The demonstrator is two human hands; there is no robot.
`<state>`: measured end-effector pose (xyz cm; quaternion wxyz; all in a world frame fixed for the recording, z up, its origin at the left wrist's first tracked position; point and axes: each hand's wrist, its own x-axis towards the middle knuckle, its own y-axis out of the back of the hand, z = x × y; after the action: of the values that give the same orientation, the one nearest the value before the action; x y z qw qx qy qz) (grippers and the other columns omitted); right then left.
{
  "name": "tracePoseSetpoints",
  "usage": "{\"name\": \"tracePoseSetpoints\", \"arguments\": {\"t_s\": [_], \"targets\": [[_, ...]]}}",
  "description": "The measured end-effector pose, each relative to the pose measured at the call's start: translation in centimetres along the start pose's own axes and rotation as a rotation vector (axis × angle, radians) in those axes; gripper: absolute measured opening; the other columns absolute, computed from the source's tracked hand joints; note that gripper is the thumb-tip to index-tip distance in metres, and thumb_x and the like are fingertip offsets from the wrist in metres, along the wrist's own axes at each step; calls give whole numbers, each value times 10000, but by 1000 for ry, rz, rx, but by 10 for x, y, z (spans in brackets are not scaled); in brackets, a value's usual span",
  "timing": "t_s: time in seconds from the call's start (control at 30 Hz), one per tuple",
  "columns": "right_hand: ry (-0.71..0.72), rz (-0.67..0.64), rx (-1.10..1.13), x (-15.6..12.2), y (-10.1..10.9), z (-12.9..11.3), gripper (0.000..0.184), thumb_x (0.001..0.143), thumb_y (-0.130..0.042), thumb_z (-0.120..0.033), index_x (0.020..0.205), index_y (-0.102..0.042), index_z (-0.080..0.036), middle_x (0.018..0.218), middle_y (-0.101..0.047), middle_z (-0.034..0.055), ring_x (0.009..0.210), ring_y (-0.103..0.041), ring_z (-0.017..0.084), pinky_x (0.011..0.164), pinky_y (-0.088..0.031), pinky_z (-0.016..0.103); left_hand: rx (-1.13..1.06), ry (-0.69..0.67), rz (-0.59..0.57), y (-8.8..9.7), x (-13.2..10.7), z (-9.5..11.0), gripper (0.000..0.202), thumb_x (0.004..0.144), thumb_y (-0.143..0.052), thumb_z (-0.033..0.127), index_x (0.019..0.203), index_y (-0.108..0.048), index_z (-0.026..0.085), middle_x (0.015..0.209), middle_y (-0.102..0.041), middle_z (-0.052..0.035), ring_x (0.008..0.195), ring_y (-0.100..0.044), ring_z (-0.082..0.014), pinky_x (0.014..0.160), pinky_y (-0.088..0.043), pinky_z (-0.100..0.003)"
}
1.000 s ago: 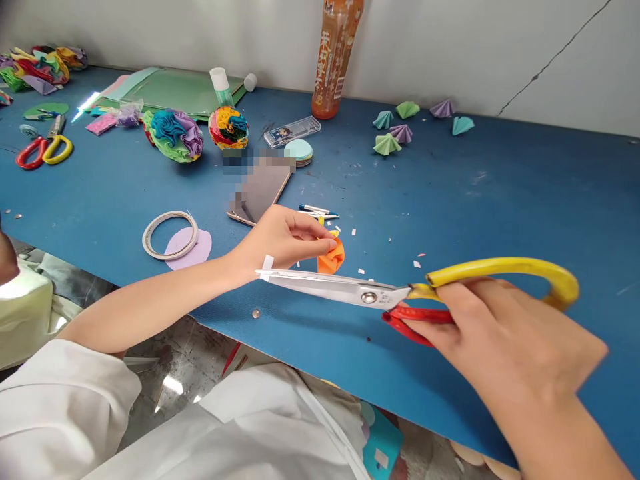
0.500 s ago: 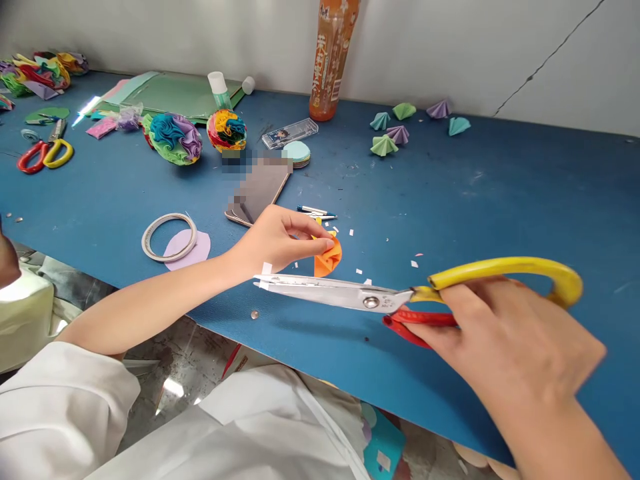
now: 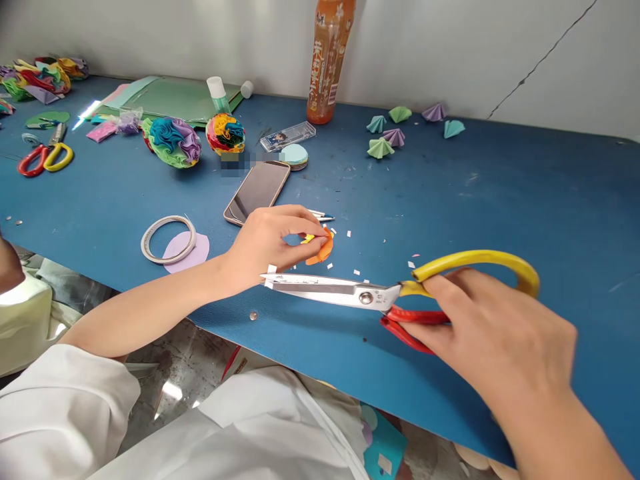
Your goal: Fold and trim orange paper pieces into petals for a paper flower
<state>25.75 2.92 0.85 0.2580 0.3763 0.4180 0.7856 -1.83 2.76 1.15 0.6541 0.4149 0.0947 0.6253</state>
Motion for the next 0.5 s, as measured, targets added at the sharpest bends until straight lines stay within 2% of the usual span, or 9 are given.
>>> {"name": "tracePoseSetpoints", "arguments": {"t_s": [0.1,0.23,0.33,0.5], "targets": [[119,69,-23,-2,-4,3,462,888,-326,-519,837,-652,-195,656,-580,70,551,-513,173,394,-272,226,19,-35,25,-1,-1,-1,223,861,-554,239,754,-747,210,886,-726,-22,735,-632,-102,701,-472,-205],[95,-7,48,-2,-10,8,429,844,-372,-532,907,-666,-226,686,-613,67,531,-517,187,381,-274,237,34,-88,56,-3,-3,-1,264,880,-527,243,705,-720,199,884,-722,-30,742,-631,-104,694,-473,-205],[126,-39,111,0,-9,8,404,828,-386,-513,938,-665,-243,738,-653,64,567,-562,204,393,-320,256,49,-174,89,-4,-5,-1,321,910,-486,250,679,-701,193,904,-719,-51,789,-641,-119,718,-481,-223],[166,-9,140,9,4,-2,407,847,-334,-466,874,-660,-223,720,-665,71,557,-577,216,399,-361,283,18,-247,97,-4,-6,-2,252,912,-501,275,823,-726,205,938,-721,-64,831,-655,-131,727,-499,-227]]}}
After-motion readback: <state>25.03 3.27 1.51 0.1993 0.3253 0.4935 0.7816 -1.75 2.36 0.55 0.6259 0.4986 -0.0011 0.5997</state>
